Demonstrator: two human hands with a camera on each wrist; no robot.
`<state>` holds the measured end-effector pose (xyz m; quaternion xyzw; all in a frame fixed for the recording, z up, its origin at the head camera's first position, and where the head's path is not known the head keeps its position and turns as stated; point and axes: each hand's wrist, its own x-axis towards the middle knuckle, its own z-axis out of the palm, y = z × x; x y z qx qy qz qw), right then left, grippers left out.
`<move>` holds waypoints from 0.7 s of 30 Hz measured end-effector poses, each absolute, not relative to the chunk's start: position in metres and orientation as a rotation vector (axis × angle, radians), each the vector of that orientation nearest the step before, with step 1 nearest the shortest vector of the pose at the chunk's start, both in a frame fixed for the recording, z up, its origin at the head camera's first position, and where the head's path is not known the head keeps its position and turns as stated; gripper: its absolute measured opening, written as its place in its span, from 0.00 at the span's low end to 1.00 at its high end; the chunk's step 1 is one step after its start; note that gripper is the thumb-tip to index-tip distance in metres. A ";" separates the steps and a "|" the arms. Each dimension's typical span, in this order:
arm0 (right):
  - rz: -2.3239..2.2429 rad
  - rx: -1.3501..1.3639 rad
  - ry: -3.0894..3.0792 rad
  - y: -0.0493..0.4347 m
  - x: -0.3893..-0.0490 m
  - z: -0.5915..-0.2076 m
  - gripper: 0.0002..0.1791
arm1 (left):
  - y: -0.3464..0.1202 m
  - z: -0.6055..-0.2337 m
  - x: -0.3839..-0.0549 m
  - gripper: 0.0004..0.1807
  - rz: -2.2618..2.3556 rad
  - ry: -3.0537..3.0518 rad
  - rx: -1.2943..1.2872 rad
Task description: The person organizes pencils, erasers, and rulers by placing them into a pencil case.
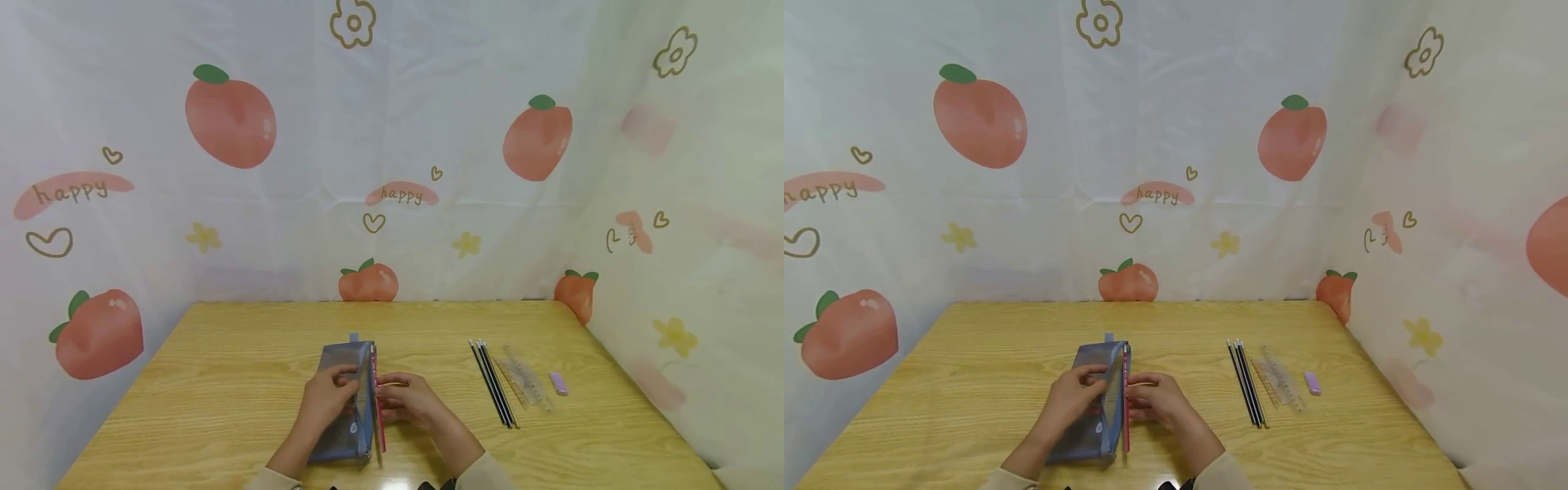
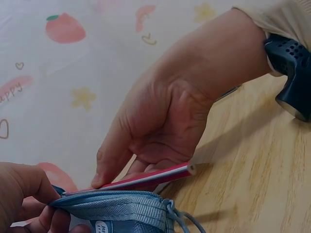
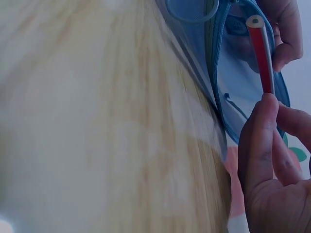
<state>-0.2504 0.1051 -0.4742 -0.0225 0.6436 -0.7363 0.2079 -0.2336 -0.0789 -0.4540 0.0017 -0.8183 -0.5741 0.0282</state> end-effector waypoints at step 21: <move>-2.018 -0.078 1.985 0.093 -0.250 -0.479 0.19 | -0.066 -0.457 -0.229 0.23 -1.750 -2.575 -0.067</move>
